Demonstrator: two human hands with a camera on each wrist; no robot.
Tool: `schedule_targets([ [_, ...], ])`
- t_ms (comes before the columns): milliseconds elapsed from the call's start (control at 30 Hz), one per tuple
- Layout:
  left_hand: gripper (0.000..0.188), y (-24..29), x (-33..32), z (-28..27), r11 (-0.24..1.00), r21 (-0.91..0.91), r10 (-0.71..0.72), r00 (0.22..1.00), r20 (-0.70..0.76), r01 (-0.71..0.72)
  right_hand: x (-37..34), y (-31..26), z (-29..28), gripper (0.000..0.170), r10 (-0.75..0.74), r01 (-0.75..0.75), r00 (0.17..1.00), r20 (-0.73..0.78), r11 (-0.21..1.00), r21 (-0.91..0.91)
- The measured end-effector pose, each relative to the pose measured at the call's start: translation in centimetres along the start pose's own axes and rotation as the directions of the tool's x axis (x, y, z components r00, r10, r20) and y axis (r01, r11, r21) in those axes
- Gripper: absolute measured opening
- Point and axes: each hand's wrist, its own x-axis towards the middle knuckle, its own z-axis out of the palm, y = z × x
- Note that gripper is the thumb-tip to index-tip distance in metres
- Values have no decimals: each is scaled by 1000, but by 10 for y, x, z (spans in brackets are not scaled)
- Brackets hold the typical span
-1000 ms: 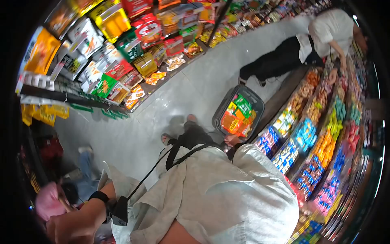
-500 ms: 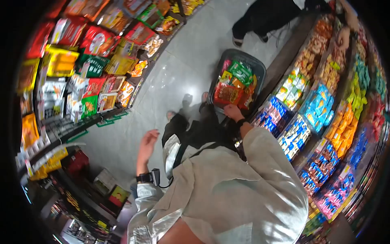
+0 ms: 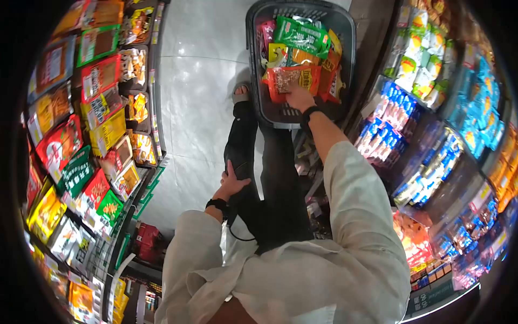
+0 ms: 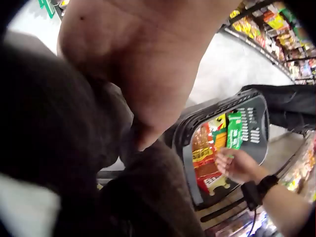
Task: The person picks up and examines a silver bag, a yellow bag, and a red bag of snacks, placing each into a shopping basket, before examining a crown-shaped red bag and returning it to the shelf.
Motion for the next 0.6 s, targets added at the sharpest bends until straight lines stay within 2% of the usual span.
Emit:
schedule_targets([
  [33, 125, 12, 4, -2, 993, 75, -89, 996, -20, 90, 18, 11, 11, 33, -8, 8, 999, -42, 1000, -8],
  [133, 128, 2, 25, 6, 992, 95, -81, 995, -59, 86, 63, 10, 14, 50, -46, 27, 980, -192, 995, -99],
  [233, 127, 3, 26, 2, 988, 133, -65, 991, -115, 81, 99, 24, 33, 58, -34, -17, 971, -237, 978, -210],
  [267, 126, 2, 27, 5, 985, 151, -60, 988, -145, 82, 104, 24, 39, 50, 9, -90, 970, -241, 940, -329],
  [367, 124, 0, 25, 7, 984, 172, -20, 981, -195, 54, 83, 5, 25, 41, 58, -74, 997, -47, 879, -471],
  [400, 124, 1, 26, 6, 986, 163, -10, 980, -197, 43, 82, 16, 36, 33, 21, -43, 999, -49, 856, -516],
  [467, 123, 4, 23, 3, 991, 128, -2, 985, -174, 24, 62, 32, 58, 30, -92, 9, 986, -137, 860, -510],
  [500, 123, 1, 25, 0, 995, 101, 1, 988, -153, 15, 51, 26, 43, 28, -153, 34, 970, -189, 857, -515],
  [533, 122, -1, 26, -6, 997, 74, 6, 991, -132, 4, 36, 18, 28, 26, 5, -51, 990, -141, 944, -325],
  [567, 122, -10, 31, -10, 1000, 22, 22, 994, -105, -19, 11, 0, 8, 25, 146, -152, 988, -58, 980, -126],
  [600, 122, -22, 35, -12, 999, -35, 37, 997, -73, -40, -14, -8, -10, 25, 71, -58, 985, -155, 995, 84],
])
